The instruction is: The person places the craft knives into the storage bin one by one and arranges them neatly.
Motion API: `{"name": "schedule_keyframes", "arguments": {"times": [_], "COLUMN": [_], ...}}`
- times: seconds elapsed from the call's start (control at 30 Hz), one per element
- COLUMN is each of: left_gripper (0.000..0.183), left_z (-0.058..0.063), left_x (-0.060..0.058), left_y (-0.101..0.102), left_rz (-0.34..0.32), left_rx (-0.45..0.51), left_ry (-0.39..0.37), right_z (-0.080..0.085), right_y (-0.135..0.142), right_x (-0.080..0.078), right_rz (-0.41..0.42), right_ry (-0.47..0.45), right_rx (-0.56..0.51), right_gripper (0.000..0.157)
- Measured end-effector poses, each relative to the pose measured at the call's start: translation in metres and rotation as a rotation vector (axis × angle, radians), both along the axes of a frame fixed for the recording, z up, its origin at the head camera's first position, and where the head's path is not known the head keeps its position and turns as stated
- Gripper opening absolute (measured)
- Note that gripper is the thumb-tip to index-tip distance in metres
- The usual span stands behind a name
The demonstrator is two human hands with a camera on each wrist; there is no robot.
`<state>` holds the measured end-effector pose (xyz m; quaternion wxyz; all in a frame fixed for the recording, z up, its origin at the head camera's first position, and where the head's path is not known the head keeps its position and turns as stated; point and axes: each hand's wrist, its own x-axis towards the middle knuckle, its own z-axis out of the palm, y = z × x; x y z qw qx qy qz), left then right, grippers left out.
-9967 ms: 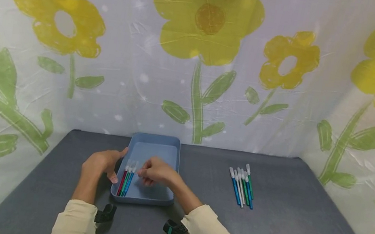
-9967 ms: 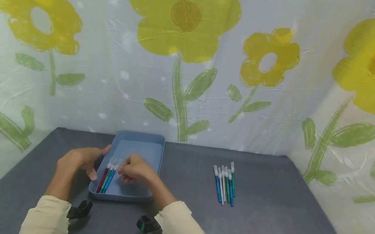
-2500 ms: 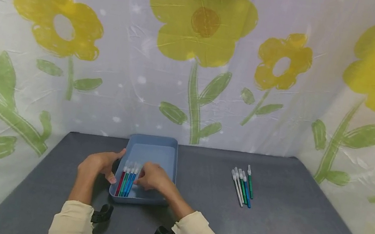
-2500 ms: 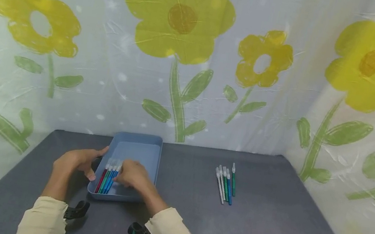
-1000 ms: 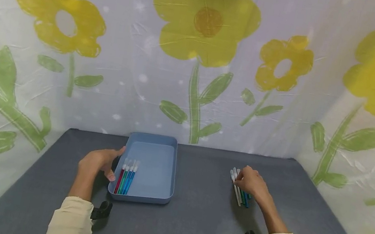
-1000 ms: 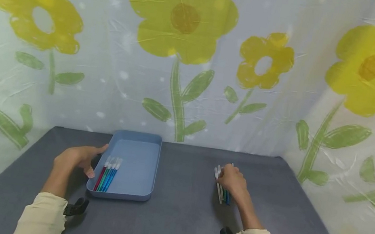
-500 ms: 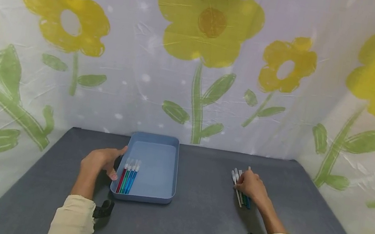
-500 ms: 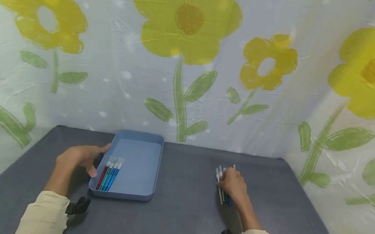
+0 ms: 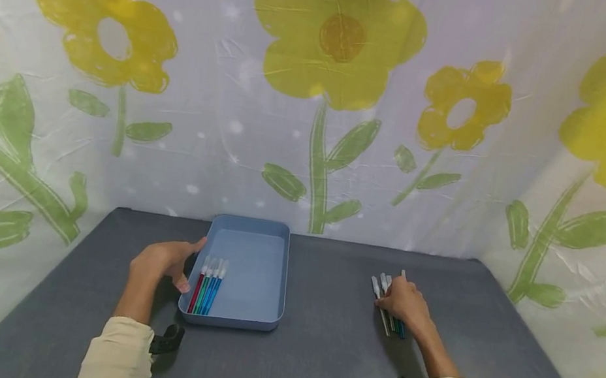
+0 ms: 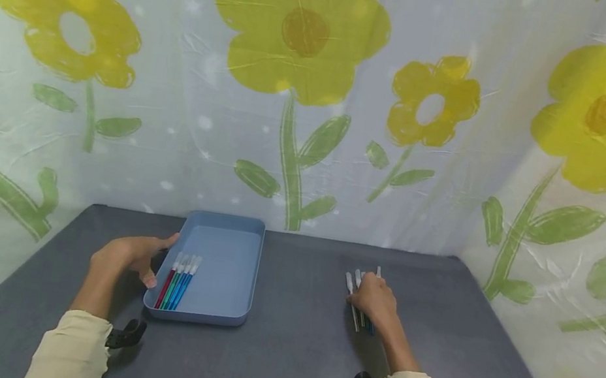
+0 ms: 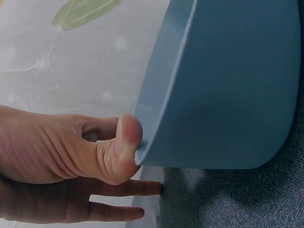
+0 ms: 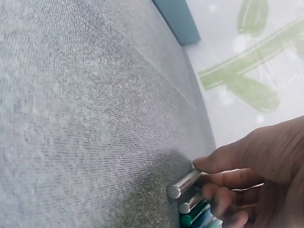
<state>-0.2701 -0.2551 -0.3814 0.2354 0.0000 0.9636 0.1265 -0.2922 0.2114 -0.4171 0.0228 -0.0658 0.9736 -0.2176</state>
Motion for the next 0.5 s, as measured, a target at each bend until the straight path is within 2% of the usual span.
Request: {"name": "schedule_keyframes", "arguments": {"times": [0.2,0.5], "left_gripper": [0.127,0.127], "left_z": [0.005,0.005], "left_x": [0.005,0.007], "left_y": [0.002,0.001], "left_rz": [-0.016,-0.003], "left_rx": [0.017,0.037], "left_ry": [0.015,0.013], "right_z": [0.001,0.016], "right_y": [-0.002,-0.016], "right_x": [0.001,0.008], "right_rz": [0.002,0.004], "right_ry": [0.026,0.002], "right_rx": [-0.021,-0.040], "right_gripper": [0.056,0.055]}}
